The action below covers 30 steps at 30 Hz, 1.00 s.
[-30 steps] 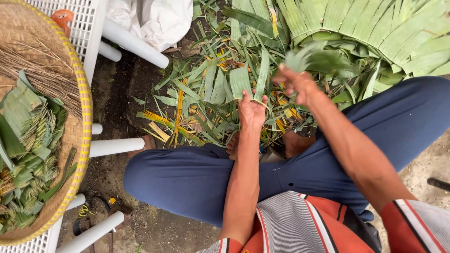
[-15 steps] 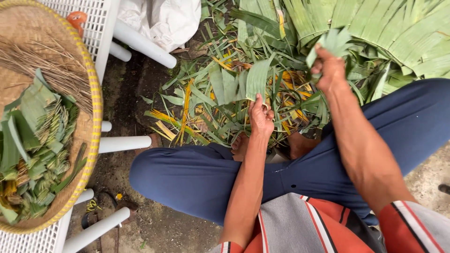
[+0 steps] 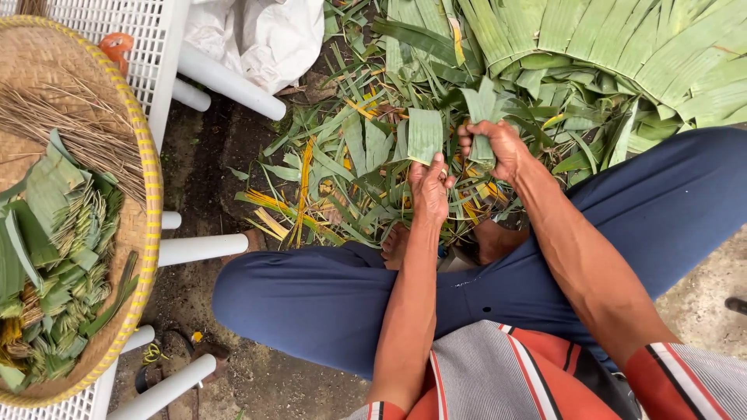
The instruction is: The person is tearing large banana leaves into smaller, uniform strips by hand and stacking them in a basket.
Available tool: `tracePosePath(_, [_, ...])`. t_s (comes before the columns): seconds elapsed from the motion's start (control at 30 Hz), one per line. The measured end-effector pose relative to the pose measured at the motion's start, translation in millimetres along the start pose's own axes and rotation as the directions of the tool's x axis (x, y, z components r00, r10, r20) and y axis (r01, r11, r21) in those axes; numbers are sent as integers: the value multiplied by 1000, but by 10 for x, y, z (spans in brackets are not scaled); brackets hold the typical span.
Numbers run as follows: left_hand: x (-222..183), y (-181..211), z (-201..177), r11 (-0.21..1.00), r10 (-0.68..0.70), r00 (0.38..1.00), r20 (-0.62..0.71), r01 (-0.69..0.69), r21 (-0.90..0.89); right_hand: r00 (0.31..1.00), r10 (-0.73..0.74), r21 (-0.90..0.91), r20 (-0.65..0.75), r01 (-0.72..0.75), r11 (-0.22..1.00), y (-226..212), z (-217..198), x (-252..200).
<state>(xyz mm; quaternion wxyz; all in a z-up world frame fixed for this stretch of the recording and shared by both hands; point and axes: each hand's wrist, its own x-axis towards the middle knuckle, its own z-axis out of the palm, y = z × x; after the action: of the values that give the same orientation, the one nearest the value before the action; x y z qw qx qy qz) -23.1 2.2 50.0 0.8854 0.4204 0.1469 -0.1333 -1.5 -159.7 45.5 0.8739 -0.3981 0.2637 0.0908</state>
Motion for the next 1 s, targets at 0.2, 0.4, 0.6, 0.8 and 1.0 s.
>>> tracePosePath(0.2, [-90,151,115,996,64,998,28,-66,63,998,-61,-6,-29,61,998,-39,290,-220])
tracePosePath(0.4, [29,-113,-62,987,57,995,77,-68,148,988,-142,-97,-59,135,986,141,321,-140])
tracePosePath(0.6, [212,-314,-240,1000,2,999,-41,-1,12,979,-179,-147,-101,163,976,148,291,-94])
tracePosePath(0.8, [329,-449,-369,997,-46,998,-53,42,-71,974,-176,-153,-145,154,976,160,342,-85])
tracePosePath(1.0, [309,-428,-350,996,-45,999,-19,44,-76,969,-196,-180,-148,168,969,169,328,-43])
